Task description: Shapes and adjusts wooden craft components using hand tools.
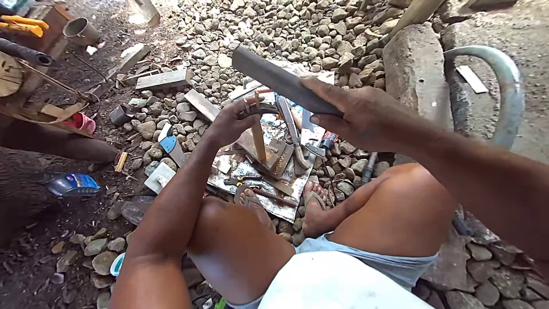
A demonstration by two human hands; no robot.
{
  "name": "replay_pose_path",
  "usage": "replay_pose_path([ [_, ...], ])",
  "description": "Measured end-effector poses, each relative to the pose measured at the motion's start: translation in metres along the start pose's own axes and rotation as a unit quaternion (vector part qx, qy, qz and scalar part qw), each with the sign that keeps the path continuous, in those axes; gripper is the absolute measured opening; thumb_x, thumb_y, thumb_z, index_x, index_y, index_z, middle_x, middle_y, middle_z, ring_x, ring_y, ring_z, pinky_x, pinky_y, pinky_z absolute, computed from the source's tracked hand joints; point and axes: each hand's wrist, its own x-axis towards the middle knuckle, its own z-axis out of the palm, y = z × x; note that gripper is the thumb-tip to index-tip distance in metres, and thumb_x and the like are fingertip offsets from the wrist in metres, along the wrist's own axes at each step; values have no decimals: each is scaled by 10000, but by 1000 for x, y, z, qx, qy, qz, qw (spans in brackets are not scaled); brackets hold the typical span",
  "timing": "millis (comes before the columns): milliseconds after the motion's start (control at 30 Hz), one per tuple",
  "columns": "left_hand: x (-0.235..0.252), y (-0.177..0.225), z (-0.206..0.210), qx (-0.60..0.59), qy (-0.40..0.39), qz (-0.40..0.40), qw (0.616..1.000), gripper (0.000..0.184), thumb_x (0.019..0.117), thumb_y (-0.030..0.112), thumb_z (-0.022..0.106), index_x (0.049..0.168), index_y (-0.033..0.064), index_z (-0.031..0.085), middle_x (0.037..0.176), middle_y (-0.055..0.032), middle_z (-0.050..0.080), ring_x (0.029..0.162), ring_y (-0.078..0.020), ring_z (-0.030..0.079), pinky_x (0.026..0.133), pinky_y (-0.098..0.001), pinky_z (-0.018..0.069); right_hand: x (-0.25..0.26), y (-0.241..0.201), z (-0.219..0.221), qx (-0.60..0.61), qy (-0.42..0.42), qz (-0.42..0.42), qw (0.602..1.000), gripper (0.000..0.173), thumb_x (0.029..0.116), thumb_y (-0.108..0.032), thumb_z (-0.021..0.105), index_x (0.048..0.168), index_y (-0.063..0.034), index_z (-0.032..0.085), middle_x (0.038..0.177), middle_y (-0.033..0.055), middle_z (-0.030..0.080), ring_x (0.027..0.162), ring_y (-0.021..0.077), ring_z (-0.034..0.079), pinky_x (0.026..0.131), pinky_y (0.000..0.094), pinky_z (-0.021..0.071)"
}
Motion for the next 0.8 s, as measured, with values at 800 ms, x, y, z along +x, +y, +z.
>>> replay_pose_path([
  [800, -1, -1, 9, 18, 104, 79, 991, 205, 1056, 187, 581, 1111, 41, 713, 1125, -29, 755, 998, -60, 712, 918, -278, 584, 6, -20, -14, 22, 133, -67, 989, 664, 1070, -317, 538, 1651, -144, 267, 996, 112, 710, 737, 188, 671, 639, 409, 586],
])
